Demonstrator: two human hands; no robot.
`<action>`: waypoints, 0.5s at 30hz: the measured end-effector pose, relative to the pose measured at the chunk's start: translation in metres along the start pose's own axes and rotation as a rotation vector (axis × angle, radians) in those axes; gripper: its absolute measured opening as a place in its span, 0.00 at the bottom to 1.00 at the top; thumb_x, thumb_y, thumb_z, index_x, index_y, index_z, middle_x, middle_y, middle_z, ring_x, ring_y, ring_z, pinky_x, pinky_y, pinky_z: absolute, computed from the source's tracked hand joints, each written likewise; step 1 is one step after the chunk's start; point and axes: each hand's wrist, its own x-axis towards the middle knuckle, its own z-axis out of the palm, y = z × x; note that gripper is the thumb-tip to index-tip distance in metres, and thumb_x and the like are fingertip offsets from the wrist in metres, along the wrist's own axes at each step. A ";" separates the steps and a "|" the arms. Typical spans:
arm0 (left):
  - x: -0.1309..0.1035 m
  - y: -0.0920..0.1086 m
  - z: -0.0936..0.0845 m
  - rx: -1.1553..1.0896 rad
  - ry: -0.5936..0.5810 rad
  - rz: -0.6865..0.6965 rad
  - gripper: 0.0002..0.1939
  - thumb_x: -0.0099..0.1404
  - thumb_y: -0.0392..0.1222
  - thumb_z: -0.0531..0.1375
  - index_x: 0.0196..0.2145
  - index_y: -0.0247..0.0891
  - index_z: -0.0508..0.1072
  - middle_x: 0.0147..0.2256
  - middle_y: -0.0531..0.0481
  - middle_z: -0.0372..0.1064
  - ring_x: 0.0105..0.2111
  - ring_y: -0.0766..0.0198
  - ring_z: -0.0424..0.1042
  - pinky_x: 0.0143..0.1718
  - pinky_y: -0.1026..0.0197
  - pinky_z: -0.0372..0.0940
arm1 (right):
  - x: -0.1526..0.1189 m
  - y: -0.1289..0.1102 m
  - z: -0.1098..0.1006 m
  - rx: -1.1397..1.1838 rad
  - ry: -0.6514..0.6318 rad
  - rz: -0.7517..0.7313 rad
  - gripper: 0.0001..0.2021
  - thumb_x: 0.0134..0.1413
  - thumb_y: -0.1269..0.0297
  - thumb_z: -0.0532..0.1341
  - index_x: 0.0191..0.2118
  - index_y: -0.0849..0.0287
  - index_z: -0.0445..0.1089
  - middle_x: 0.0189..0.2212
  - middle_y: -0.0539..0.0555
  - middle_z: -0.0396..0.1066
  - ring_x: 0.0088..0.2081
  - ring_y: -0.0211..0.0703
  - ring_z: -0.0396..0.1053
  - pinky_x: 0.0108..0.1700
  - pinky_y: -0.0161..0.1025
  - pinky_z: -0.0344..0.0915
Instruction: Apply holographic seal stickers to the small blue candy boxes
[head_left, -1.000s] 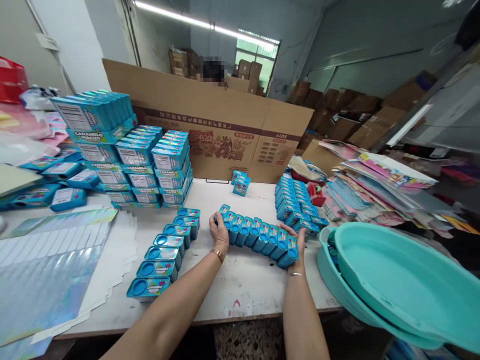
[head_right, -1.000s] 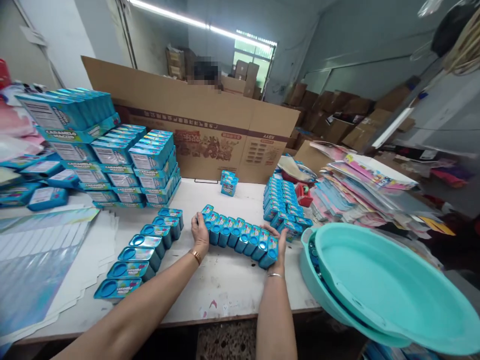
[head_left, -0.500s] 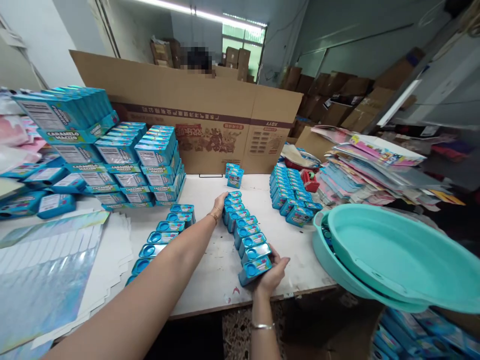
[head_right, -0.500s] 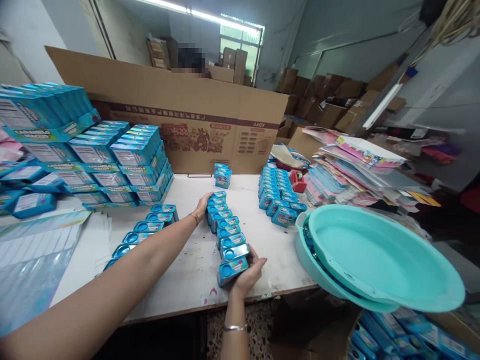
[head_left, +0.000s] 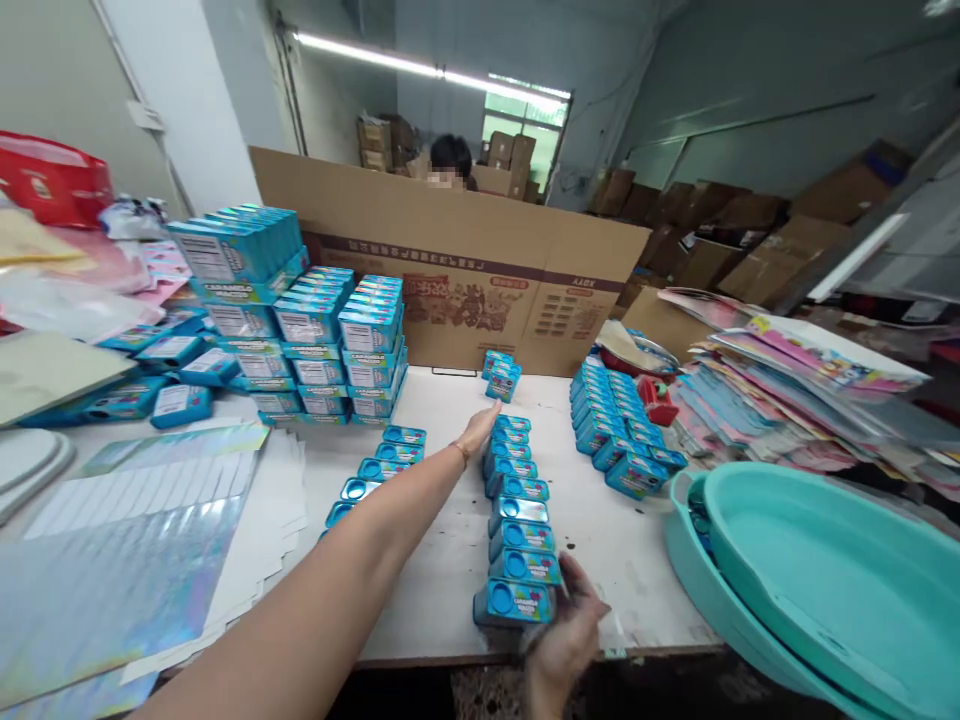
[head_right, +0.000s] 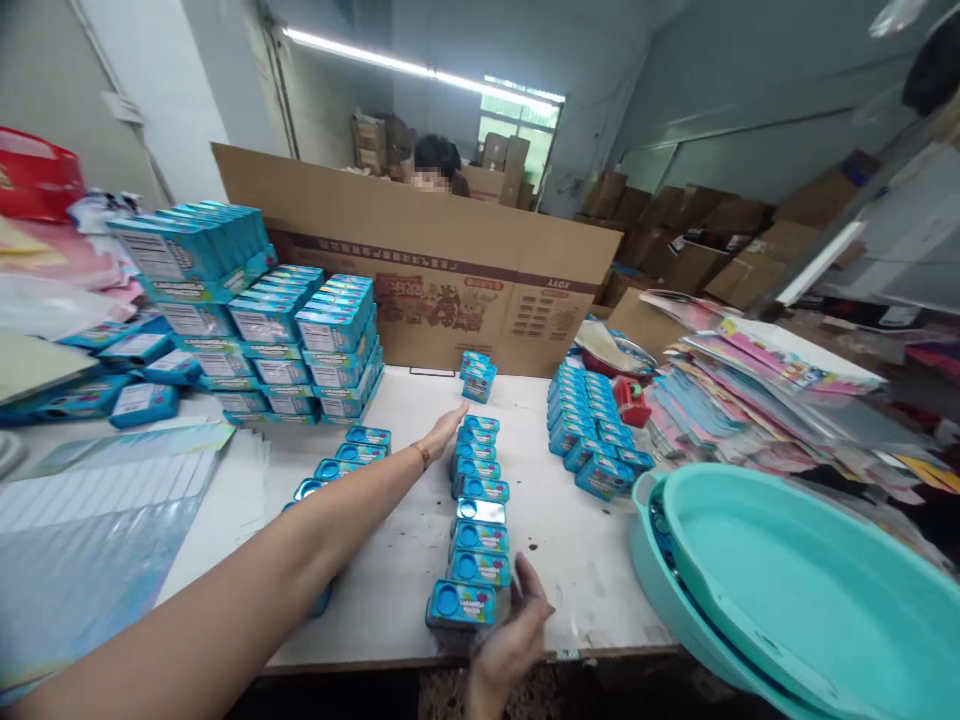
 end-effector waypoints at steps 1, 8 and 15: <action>-0.006 0.013 -0.002 0.039 0.018 0.020 0.17 0.67 0.51 0.62 0.43 0.34 0.76 0.48 0.40 0.75 0.51 0.51 0.72 0.53 0.48 0.67 | 0.005 -0.006 -0.008 -0.009 0.020 -0.044 0.25 0.65 0.43 0.48 0.45 0.55 0.75 0.47 0.57 0.77 0.48 0.52 0.75 0.46 0.46 0.72; -0.128 0.101 -0.074 0.225 -0.135 0.256 0.21 0.53 0.50 0.71 0.44 0.43 0.80 0.48 0.45 0.78 0.53 0.50 0.73 0.55 0.48 0.67 | 0.075 -0.089 0.018 -0.227 -0.114 -0.374 0.20 0.59 0.47 0.60 0.47 0.58 0.73 0.40 0.58 0.75 0.41 0.49 0.74 0.48 0.51 0.70; -0.274 0.031 -0.207 0.469 0.461 0.244 0.34 0.49 0.58 0.70 0.54 0.56 0.74 0.50 0.47 0.77 0.52 0.43 0.74 0.58 0.41 0.67 | 0.211 -0.084 0.230 -0.818 -0.861 -0.781 0.44 0.39 0.46 0.71 0.61 0.63 0.64 0.61 0.71 0.63 0.63 0.67 0.58 0.62 0.63 0.56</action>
